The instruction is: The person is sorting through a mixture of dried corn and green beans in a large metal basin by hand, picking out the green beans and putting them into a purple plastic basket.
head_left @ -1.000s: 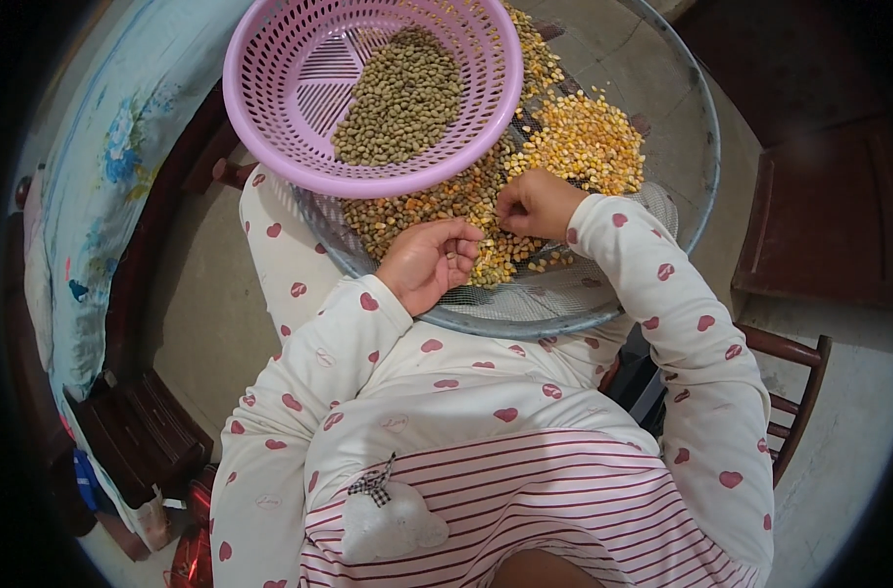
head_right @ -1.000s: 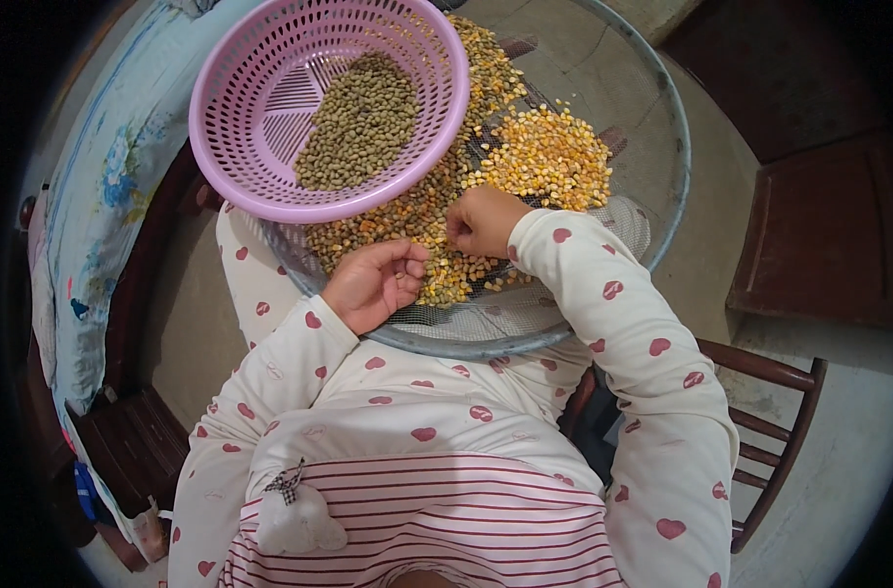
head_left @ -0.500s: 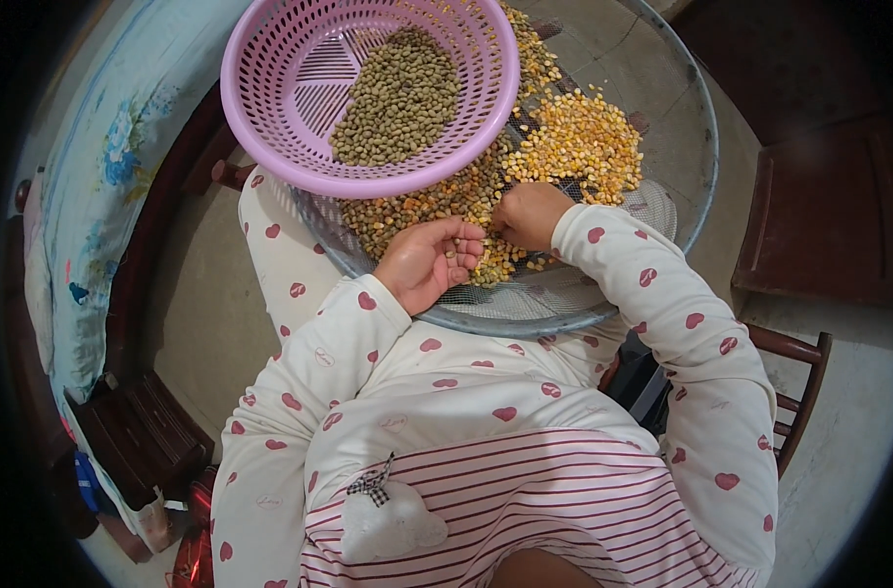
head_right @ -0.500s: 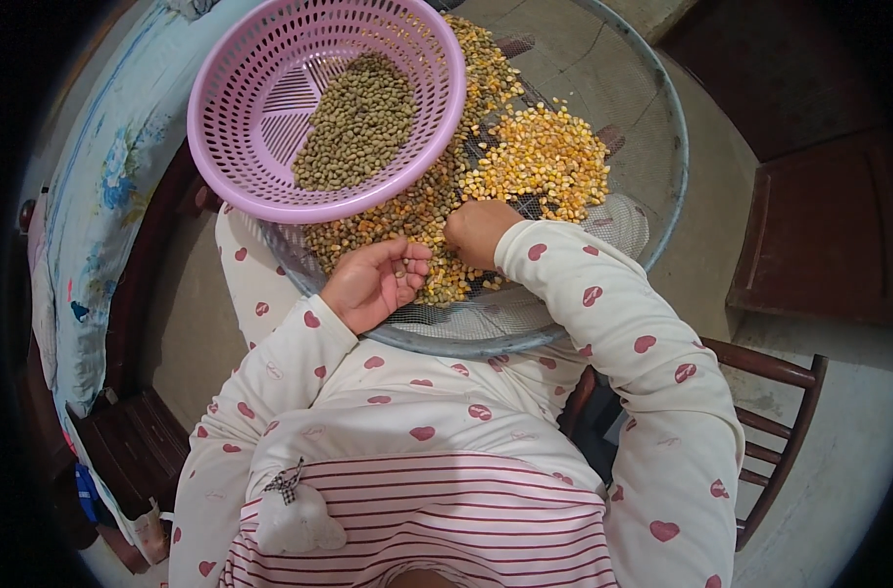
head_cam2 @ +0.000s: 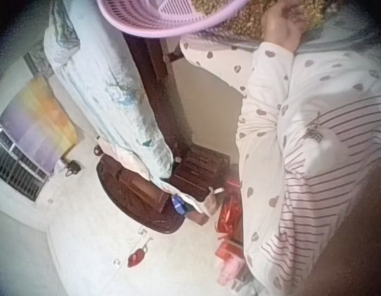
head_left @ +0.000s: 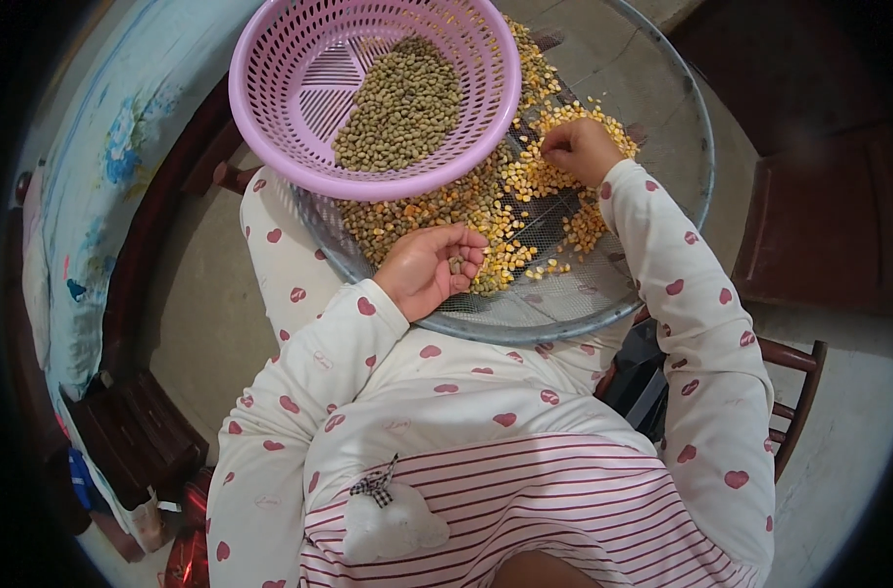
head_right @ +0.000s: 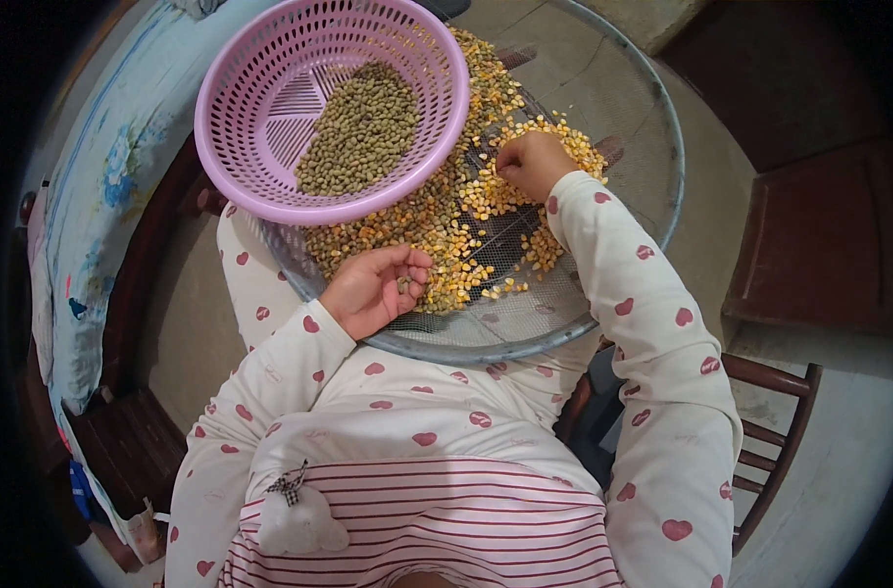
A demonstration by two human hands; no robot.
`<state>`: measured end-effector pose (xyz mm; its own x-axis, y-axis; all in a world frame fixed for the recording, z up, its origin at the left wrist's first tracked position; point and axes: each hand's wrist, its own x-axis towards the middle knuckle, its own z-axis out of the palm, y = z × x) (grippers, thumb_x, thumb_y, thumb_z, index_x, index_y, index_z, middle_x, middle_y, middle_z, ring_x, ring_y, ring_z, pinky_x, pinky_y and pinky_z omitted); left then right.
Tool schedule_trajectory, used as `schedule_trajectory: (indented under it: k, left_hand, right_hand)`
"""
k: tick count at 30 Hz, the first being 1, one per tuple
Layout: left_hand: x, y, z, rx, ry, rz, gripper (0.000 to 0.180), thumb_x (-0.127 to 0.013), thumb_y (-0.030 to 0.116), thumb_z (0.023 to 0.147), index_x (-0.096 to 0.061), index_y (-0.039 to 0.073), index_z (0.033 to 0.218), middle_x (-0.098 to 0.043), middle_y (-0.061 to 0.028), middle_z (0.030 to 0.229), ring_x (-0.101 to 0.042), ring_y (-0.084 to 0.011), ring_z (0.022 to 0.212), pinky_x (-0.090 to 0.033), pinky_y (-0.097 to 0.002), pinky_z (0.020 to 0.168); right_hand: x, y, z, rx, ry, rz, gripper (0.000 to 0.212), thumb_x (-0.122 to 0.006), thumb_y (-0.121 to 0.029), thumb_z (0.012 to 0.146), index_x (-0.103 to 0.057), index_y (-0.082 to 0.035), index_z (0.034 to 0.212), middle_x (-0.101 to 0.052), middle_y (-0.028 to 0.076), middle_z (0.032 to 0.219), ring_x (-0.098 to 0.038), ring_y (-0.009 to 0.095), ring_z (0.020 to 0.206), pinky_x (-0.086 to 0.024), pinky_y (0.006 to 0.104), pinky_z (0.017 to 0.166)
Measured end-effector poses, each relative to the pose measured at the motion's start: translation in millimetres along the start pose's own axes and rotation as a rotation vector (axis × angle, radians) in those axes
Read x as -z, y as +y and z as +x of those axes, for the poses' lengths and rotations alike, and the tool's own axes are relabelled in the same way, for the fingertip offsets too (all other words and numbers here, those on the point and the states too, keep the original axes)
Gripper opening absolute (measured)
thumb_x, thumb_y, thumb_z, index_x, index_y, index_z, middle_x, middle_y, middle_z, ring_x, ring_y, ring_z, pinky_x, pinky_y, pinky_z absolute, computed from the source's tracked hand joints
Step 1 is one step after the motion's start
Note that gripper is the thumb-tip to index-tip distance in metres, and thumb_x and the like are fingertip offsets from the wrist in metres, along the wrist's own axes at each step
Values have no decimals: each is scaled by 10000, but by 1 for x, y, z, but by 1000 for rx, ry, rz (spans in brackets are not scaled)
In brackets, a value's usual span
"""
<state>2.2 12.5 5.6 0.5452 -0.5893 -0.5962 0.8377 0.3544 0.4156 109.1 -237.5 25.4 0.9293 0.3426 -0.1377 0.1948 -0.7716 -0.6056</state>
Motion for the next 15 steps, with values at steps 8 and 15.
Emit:
schedule_trajectory:
  k: [8,15]
  left_hand:
    - [2,0,1,2,-27,-27,243,-409,209,898,-538,2,887,-520,-35,756,-495,-120,646,-419,-208,575]
    - [1,1,2,18,-21,-32,202,-437,178,879,-541,4,881,-517,-36,753,-493,-120,642,-417,-208,570]
  right_hand:
    - [-24,-6,20,11,-98,-372,173,-590,-89,696,-665,-90,851,-637,111,831,-606,268,776,-476,349,723]
    - [-18,4,15,39,22,-84,115,-588,-57,700,-634,-51,806,-623,131,773,-600,268,766,-478,336,703]
